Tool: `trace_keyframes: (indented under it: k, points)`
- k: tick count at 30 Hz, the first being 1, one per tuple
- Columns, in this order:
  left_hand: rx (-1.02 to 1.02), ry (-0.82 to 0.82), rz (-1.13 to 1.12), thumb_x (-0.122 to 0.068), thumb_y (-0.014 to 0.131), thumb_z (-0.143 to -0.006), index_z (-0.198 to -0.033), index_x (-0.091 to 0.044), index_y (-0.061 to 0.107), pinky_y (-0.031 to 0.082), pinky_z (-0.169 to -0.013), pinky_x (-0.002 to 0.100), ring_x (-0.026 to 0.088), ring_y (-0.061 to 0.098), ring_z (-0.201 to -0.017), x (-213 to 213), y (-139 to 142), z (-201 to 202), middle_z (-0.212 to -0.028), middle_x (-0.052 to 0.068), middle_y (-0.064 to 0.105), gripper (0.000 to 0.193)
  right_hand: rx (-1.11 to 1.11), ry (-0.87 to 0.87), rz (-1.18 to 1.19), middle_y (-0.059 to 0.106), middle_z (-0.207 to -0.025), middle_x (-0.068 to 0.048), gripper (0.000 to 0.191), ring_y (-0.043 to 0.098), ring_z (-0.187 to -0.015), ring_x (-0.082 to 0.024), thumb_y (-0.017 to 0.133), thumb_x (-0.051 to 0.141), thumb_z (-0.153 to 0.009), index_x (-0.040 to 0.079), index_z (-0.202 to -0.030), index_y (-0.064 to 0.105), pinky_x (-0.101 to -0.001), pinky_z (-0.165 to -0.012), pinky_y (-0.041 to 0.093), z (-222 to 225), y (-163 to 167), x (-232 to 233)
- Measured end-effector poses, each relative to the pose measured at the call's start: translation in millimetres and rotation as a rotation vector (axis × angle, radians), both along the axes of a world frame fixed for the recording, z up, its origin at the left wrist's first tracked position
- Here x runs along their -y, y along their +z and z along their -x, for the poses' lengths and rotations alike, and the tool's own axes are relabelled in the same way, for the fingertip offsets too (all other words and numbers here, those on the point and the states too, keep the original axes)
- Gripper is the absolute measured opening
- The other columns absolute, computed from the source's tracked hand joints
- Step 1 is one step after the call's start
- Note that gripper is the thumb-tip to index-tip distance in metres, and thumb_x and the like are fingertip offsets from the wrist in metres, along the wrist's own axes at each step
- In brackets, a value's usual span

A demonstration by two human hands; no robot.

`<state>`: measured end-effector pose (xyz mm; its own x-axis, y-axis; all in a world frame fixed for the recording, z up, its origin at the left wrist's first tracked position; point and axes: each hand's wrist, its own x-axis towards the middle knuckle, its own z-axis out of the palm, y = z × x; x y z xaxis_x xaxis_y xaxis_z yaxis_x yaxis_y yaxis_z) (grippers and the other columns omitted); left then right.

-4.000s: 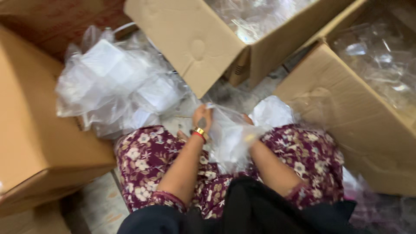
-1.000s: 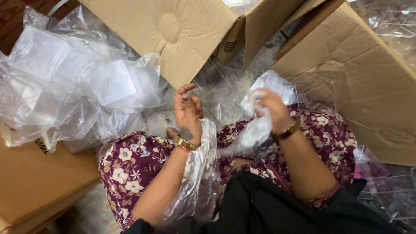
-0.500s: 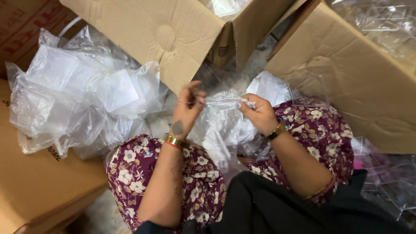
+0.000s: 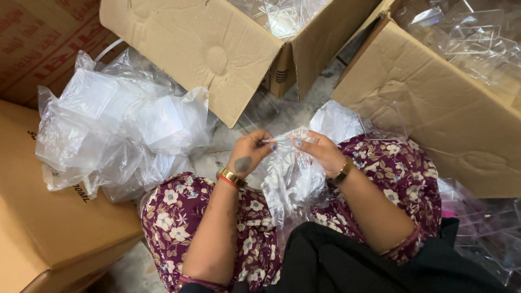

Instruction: The person sits on the floor among open cardboard boxes and plastic bags. They open plastic bags, remove clear plastic boxes one at a time, and place the boxes into the cardboard boxes, occasionally repositioning bags and boxes to reach the contents.

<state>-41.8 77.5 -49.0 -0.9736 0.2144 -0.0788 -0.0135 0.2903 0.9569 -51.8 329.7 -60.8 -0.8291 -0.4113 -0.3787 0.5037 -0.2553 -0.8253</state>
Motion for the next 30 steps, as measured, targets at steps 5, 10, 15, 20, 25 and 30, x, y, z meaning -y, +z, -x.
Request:
trace_keyframes:
  k: [5, 10, 15, 20, 25, 30]
  points:
    - [-0.015, -0.093, 0.107, -0.014, 0.078, -0.084, -0.101, -0.005, 0.070, 0.054, -0.070, 0.028, 0.011, 0.067, -0.075, -2, 4, 9, -0.085, 0.005, 0.072, 0.020, -0.011, -0.109, -0.098, 0.076, -0.101, -0.005, 0.022, 0.069, -0.091, -0.013, 0.070, 0.010, -0.095, -0.002, -0.113, 0.071, -0.0288, -0.083, 0.056, 9, -13, 8]
    - [0.102, 0.055, -0.093, -0.020, 0.070, -0.092, -0.095, -0.006, 0.071, 0.055, -0.068, 0.031, 0.014, 0.067, -0.073, -9, -7, 20, -0.080, 0.006, 0.073, 0.015, -0.115, -0.128, -0.093, 0.075, -0.102, -0.004, 0.020, 0.067, -0.092, -0.011, 0.072, 0.010, -0.095, -0.001, -0.111, 0.071, -0.0260, -0.085, 0.054, 14, -39, 13]
    - [0.105, 0.051, 0.206, -0.030, 0.065, -0.098, -0.087, -0.005, 0.072, 0.051, -0.061, 0.035, 0.017, 0.064, -0.060, -15, -29, 21, -0.066, 0.007, 0.067, 0.028, 0.087, -0.170, 0.300, 0.070, -0.093, -0.005, 0.017, 0.066, -0.082, -0.015, 0.074, 0.017, -0.100, 0.002, -0.102, 0.067, -0.0332, -0.074, 0.057, 16, -62, 17]
    - [-0.038, 0.238, -0.117, -0.022, 0.056, -0.099, -0.109, -0.008, 0.072, 0.053, -0.070, 0.032, 0.016, 0.064, -0.079, -2, -32, 28, -0.093, 0.005, 0.072, 0.023, 0.204, 0.003, 0.565, 0.070, -0.096, -0.009, 0.017, 0.070, -0.077, -0.020, 0.070, 0.023, -0.099, 0.007, -0.104, 0.064, -0.0355, -0.066, 0.060, 8, -78, 6]
    - [0.448, 0.006, -1.736, -0.024, 0.054, -0.123, -0.107, -0.006, 0.061, 0.051, -0.080, 0.036, 0.018, 0.057, -0.075, 43, 18, 1, -0.084, 0.004, 0.060, 0.025, 0.344, 0.313, 0.631, 0.067, -0.106, -0.007, 0.023, 0.067, -0.091, -0.018, 0.071, 0.014, -0.109, -0.002, -0.124, 0.064, -0.0327, -0.079, 0.058, 10, -90, 2]
    - [0.583, 0.530, -1.056, -0.007, 0.055, -0.086, -0.099, -0.011, 0.063, 0.056, -0.059, 0.040, 0.014, 0.063, -0.074, 59, 23, -16, -0.091, 0.002, 0.068, 0.016, 0.226, 0.430, 0.237, 0.069, -0.119, -0.007, 0.041, 0.066, -0.101, -0.014, 0.069, 0.012, -0.095, 0.000, -0.133, 0.062, -0.0299, -0.088, 0.055, 16, -107, 13]
